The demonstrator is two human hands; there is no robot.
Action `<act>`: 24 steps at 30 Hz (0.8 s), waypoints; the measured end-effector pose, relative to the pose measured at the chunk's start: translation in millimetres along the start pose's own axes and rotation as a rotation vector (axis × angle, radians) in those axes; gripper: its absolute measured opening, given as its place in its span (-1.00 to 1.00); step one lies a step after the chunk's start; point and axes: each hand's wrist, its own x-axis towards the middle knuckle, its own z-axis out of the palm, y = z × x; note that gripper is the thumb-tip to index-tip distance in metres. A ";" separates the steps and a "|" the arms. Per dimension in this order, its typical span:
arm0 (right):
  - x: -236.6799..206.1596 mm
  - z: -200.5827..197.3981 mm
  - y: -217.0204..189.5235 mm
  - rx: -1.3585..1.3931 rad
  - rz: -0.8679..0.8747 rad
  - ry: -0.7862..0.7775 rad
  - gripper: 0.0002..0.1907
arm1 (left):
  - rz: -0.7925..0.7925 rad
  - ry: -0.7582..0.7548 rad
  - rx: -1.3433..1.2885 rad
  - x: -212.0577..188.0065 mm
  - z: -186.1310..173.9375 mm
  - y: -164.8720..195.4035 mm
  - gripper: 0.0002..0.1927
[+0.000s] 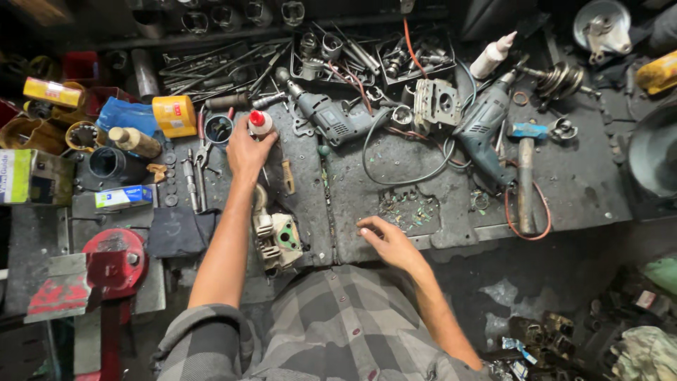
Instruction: The person holds a small engine cylinder casting with a curved exhaust pipe on a cluttered workbench and scrapes its gasket surface with a small hand tool, repositioning the casting repeatedly. They also handle other engine cylinder parts on the bench while working.
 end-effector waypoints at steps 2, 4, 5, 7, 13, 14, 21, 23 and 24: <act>6.5 -2.3 -12.3 -0.062 -0.045 0.014 -0.75 | 0.009 -0.003 -0.044 -4.1 -0.3 -1.9 -0.36; 19.7 -10.2 -29.3 -0.133 -0.168 0.081 -0.76 | 0.027 0.034 -0.119 -16.0 -3.8 -7.5 -0.28; 30.4 -16.2 -39.2 -0.172 -0.269 0.142 -0.77 | 0.036 0.052 -0.155 -24.7 -6.3 -11.8 -0.24; 58.2 -31.2 -59.9 -0.242 -0.361 0.249 -0.80 | -0.017 0.036 -0.211 -49.8 -12.2 -23.7 -0.37; 169.4 -69.2 -113.5 -0.757 -0.525 0.430 -0.79 | 0.034 0.204 -0.209 -140.7 -41.3 -64.6 -0.64; 185.4 -71.0 -119.9 -0.862 -0.520 0.440 -0.77 | 0.014 0.238 -0.219 -154.4 -45.5 -71.6 -0.67; 248.3 -80.9 -136.4 -1.115 -0.092 0.180 -0.72 | -0.239 0.307 -0.545 -233.4 -64.4 -99.6 -0.78; 254.0 -83.8 -134.3 -1.182 -0.194 0.190 -0.69 | -0.252 0.343 -0.503 -246.5 -65.7 -99.9 -0.79; 253.7 -83.5 -131.5 -1.233 -0.265 0.190 -0.71 | -0.275 0.343 -0.495 -254.5 -66.6 -98.3 -0.80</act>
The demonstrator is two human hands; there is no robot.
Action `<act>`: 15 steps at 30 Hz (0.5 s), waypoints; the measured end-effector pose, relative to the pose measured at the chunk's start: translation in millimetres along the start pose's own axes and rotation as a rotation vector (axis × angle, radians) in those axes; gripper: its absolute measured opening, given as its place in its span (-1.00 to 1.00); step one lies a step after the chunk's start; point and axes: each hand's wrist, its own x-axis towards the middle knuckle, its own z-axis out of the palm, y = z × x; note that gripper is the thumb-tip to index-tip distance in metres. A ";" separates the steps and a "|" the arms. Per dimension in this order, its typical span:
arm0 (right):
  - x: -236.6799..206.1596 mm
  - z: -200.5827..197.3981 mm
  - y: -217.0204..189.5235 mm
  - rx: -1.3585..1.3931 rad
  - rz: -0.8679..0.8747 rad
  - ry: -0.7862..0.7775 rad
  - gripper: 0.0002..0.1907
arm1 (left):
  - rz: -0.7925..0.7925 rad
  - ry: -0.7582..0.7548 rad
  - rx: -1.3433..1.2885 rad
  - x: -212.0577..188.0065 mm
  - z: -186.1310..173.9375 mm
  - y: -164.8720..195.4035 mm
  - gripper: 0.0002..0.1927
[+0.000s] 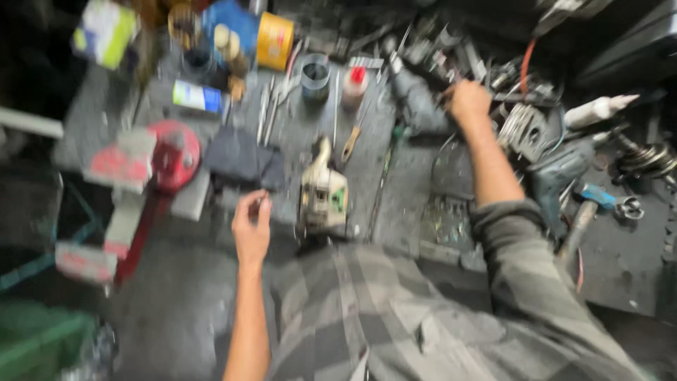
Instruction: The person holds a small engine cylinder casting with a curved exhaust pipe on a cluttered workbench and scrapes its gasket surface with a small hand tool, repositioning the casting repeatedly. They also handle other engine cylinder parts on the bench while working.
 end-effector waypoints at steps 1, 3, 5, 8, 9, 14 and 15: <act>-1.6 0.2 1.1 0.009 0.013 -0.036 -0.75 | -0.027 0.009 0.004 -7.0 1.1 2.2 -0.81; -2.9 1.4 3.7 0.002 -0.043 -0.024 -0.79 | -0.016 0.014 0.003 -14.3 8.8 2.1 -0.83; -6.6 -1.7 4.4 -0.029 -0.168 0.036 -0.78 | 0.027 -0.020 0.001 -19.6 19.3 5.5 -0.85; -13.8 -9.8 2.7 -0.105 -0.428 0.207 -0.81 | 0.155 -0.076 0.050 -18.8 35.4 13.4 -0.81; -15.6 -13.7 2.2 0.003 -0.432 0.254 -0.80 | 0.181 -0.081 0.037 -16.2 40.2 16.5 -0.81; -37.5 -27.6 -2.4 0.793 -0.338 0.493 -0.84 | 0.251 -0.167 0.015 -2.8 59.4 29.0 -0.75; -46.4 -26.4 -2.9 1.270 -0.253 0.410 -0.82 | 0.285 -0.181 0.015 -0.3 64.9 30.1 -0.75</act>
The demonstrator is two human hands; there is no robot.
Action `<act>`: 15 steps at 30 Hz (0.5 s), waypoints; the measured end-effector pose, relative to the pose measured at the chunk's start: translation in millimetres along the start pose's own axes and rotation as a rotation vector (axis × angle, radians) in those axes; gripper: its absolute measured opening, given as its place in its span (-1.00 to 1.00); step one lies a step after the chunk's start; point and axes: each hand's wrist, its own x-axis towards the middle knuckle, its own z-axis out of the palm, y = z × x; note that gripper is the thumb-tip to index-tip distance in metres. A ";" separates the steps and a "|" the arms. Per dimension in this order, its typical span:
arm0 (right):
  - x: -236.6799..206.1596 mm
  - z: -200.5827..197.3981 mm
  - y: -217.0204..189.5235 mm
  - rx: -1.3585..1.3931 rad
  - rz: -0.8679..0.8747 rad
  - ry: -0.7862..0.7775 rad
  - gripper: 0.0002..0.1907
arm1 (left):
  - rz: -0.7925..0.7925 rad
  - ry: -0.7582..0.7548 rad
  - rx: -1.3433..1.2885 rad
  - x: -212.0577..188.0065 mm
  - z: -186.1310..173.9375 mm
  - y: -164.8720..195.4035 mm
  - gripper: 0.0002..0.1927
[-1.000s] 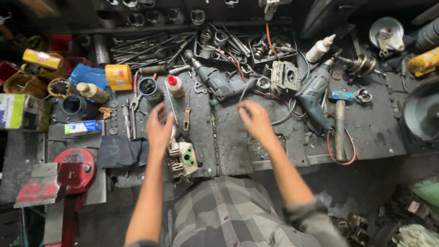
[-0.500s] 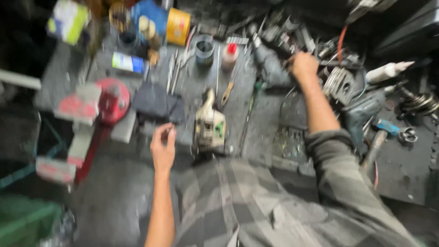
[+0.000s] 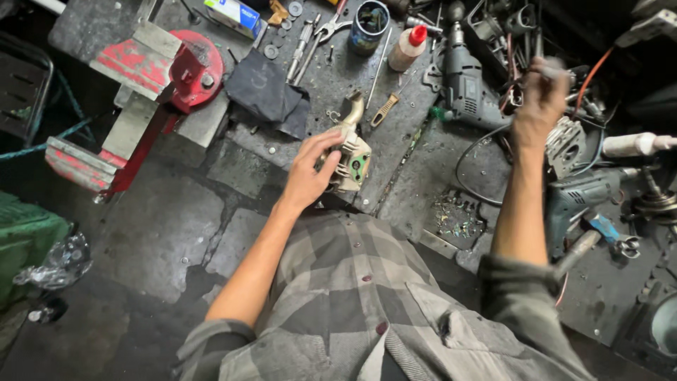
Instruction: The person holds a small engine cylinder casting with a curved exhaust pipe on a cluttered workbench and scrapes its gasket surface with a small hand tool, repositioning the casting repeatedly. They also handle other engine cylinder parts on the bench while working.
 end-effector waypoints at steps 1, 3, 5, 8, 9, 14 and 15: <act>-11.8 2.9 -3.8 0.164 0.048 0.038 -0.80 | 0.036 -0.015 0.000 4.2 5.0 -0.4 -0.74; -43.1 13.5 -14.4 0.488 0.145 0.121 -0.75 | 0.077 -0.038 0.015 9.2 15.6 -2.0 -0.75; -79.8 34.3 -23.0 0.121 0.149 -0.012 -0.69 | 0.097 -0.044 0.028 13.9 28.1 -5.0 -0.77; -124.0 55.5 -32.0 -0.112 0.326 -0.377 -0.68 | 0.070 -0.052 0.122 16.3 35.3 -11.7 -0.74; -132.8 55.4 -34.4 0.034 0.568 -0.454 -0.70 | 0.071 -0.058 0.121 16.0 35.8 -13.7 -0.74; -154.1 38.4 -39.5 0.456 -0.065 0.113 -0.76 | 0.055 -0.093 0.114 12.4 32.8 -17.9 -0.74; -159.8 44.6 -38.1 0.691 -0.261 0.220 -0.76 | 0.042 -0.092 0.110 12.4 32.5 -16.5 -0.73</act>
